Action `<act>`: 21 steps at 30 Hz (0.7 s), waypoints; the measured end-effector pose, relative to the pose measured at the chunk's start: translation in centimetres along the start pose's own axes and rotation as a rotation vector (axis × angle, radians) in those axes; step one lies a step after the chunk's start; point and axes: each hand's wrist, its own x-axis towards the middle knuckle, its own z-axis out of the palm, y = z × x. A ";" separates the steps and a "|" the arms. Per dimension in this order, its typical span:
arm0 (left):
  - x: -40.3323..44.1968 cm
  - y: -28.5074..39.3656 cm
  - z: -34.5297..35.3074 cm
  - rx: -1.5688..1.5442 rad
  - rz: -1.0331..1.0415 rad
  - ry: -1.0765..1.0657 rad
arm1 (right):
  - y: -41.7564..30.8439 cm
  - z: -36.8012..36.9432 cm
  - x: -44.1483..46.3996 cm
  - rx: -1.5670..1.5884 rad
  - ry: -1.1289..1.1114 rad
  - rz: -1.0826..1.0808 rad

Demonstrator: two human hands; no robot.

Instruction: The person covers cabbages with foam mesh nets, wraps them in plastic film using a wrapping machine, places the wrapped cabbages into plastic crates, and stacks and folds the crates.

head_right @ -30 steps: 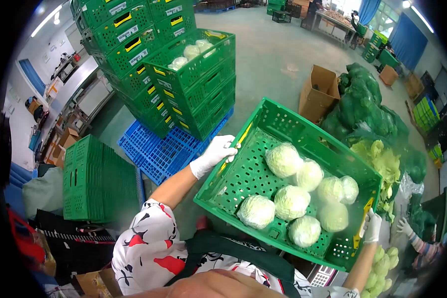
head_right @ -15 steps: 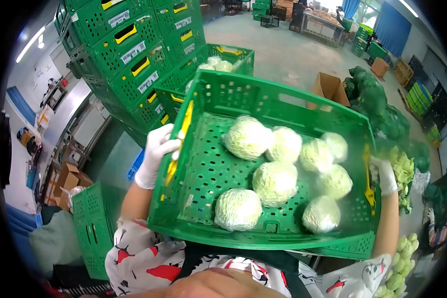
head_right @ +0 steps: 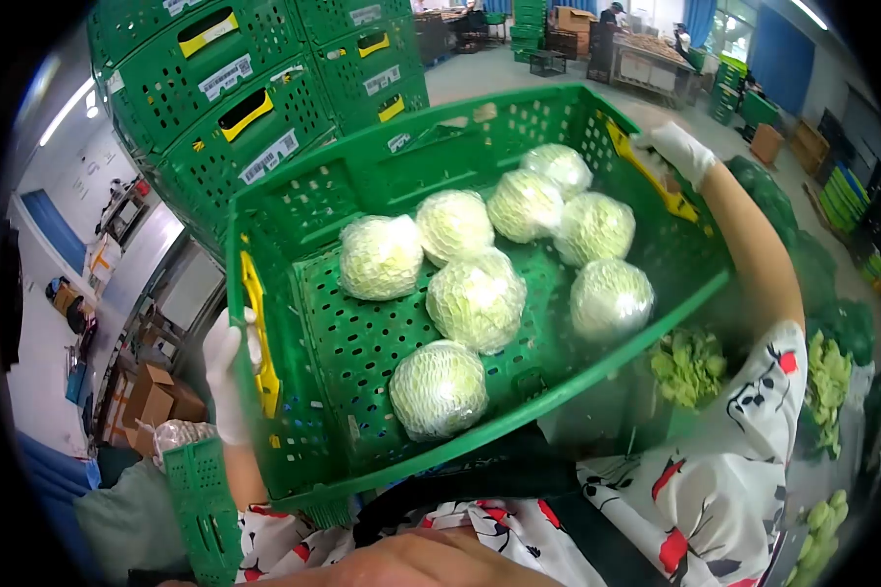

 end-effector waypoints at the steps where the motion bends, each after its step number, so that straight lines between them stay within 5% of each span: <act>1: -2.8 1.5 2.5 -0.011 0.009 0.020 | -1.3 -1.1 -2.8 -0.057 0.093 -0.074; 12: 2.0 -0.9 14.1 0.027 -0.069 0.235 | -6.4 -1.8 26.5 -0.135 -0.140 -0.344; 13: 2.7 -1.2 15.2 0.014 -0.085 0.244 | -6.5 -1.2 29.1 -0.438 -0.058 -0.416; 17: 3.7 -2.3 20.2 0.092 -0.224 0.250 | -1.5 1.8 34.5 -0.630 0.026 -0.403; 18: 4.4 -3.1 21.6 0.092 -0.252 0.270 | -0.3 2.8 36.2 -0.753 0.105 -0.541; 21: 6.1 -5.6 20.1 0.038 -0.384 0.300 | -1.4 3.0 36.7 -0.773 -0.044 -0.593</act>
